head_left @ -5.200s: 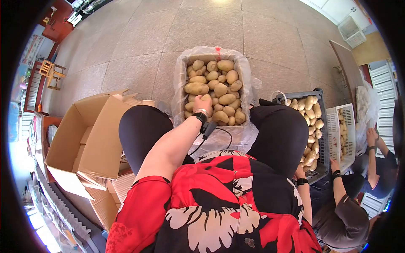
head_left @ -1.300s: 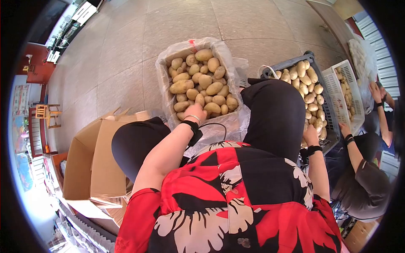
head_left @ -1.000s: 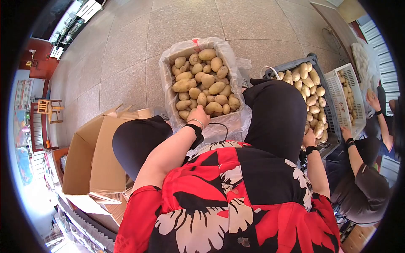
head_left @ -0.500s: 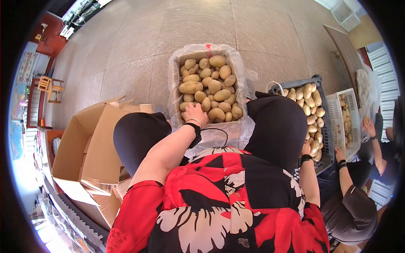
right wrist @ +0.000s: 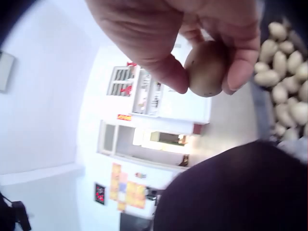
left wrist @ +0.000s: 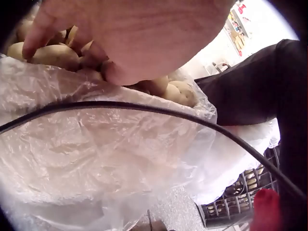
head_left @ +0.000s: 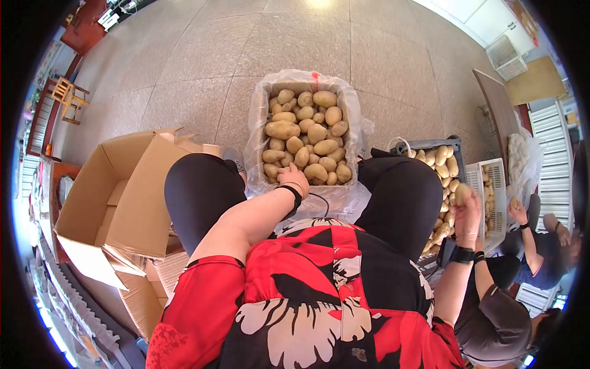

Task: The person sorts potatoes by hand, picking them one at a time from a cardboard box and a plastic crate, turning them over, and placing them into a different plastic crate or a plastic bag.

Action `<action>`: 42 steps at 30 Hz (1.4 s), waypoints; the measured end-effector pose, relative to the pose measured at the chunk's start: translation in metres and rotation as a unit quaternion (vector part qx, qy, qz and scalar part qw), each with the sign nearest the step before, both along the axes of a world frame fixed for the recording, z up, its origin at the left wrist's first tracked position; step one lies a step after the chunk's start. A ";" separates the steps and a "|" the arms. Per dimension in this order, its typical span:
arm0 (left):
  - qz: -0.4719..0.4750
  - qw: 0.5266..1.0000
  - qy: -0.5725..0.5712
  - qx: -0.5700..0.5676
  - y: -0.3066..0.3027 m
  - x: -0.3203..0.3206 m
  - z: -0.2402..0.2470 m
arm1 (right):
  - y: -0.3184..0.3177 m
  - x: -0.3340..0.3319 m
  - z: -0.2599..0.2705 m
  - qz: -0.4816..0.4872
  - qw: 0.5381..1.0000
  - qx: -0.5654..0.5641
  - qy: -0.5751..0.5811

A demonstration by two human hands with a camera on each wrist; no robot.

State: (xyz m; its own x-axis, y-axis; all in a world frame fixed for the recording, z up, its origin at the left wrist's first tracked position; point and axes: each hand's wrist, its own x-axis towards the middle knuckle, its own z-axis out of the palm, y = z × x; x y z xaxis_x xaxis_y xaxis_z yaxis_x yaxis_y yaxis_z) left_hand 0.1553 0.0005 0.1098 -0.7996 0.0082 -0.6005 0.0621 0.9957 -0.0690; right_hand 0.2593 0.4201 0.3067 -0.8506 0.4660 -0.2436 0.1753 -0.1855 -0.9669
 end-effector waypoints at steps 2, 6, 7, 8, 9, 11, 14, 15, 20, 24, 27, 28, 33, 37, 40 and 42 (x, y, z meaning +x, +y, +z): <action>-0.020 0.999 -0.027 0.000 -0.002 -0.005 0.010 | -0.051 -0.022 0.056 0.018 0.998 0.016 0.056; 0.000 0.994 -0.067 0.085 -0.016 -0.019 0.007 | -0.141 -0.059 0.101 0.181 0.980 0.045 0.072; -0.007 0.992 -0.068 0.109 -0.019 -0.021 0.008 | -0.164 -0.069 0.102 0.220 0.971 0.073 0.059; -0.023 0.993 -0.022 0.116 -0.021 -0.018 0.013 | -0.187 -0.078 0.096 0.270 0.957 0.095 0.043; 0.009 0.993 -0.034 0.112 -0.021 -0.019 0.012 | -0.209 -0.088 0.086 0.311 0.942 0.119 0.030; -0.060 0.989 -0.032 0.128 -0.027 -0.011 0.036 | -0.242 -0.106 0.049 0.406 0.881 0.227 0.087; -0.050 0.982 0.029 0.179 -0.036 -0.007 -0.005 | -0.282 -0.120 -0.017 0.406 0.840 0.342 0.114; -0.069 0.981 0.037 0.176 -0.044 -0.012 -0.036 | -0.286 -0.119 -0.018 0.445 0.836 0.314 0.061; -0.016 0.988 -0.004 0.151 -0.054 -0.034 -0.032 | -0.284 -0.110 -0.079 0.401 0.820 0.409 -0.011; 0.018 0.968 -0.015 0.251 -0.066 -0.060 -0.035 | -0.283 -0.119 -0.078 0.407 0.807 0.429 -0.009; 0.484 0.658 -0.159 0.554 -0.035 -0.040 0.024 | -0.285 -0.116 -0.075 0.416 0.779 0.469 -0.023; 0.504 0.621 -0.191 0.569 -0.031 -0.038 0.026 | -0.284 -0.118 -0.073 0.422 0.768 0.481 -0.015; 0.473 0.551 -0.227 0.649 -0.022 -0.026 0.023 | -0.287 -0.111 -0.091 0.484 0.750 0.450 0.020; 0.506 0.548 -0.190 0.638 -0.016 -0.006 0.065 | -0.289 -0.110 -0.093 0.523 0.718 0.460 -0.004; 0.536 0.518 -0.181 0.642 -0.017 -0.002 0.064 | -0.293 -0.111 -0.094 0.523 0.732 0.436 -0.004; 0.563 0.507 -0.181 0.627 -0.017 0.000 0.059 | -0.295 -0.110 -0.090 0.516 0.756 0.404 -0.002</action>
State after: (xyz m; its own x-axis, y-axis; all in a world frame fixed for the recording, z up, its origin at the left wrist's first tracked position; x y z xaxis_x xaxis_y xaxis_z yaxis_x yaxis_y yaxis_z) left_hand 0.1553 -0.0168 0.1690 -0.5607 0.2268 -0.7964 -0.8118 -0.3400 0.4747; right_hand 0.1494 0.1254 0.2164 -0.8630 -0.4457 -0.2381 -0.1724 0.7026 -0.6904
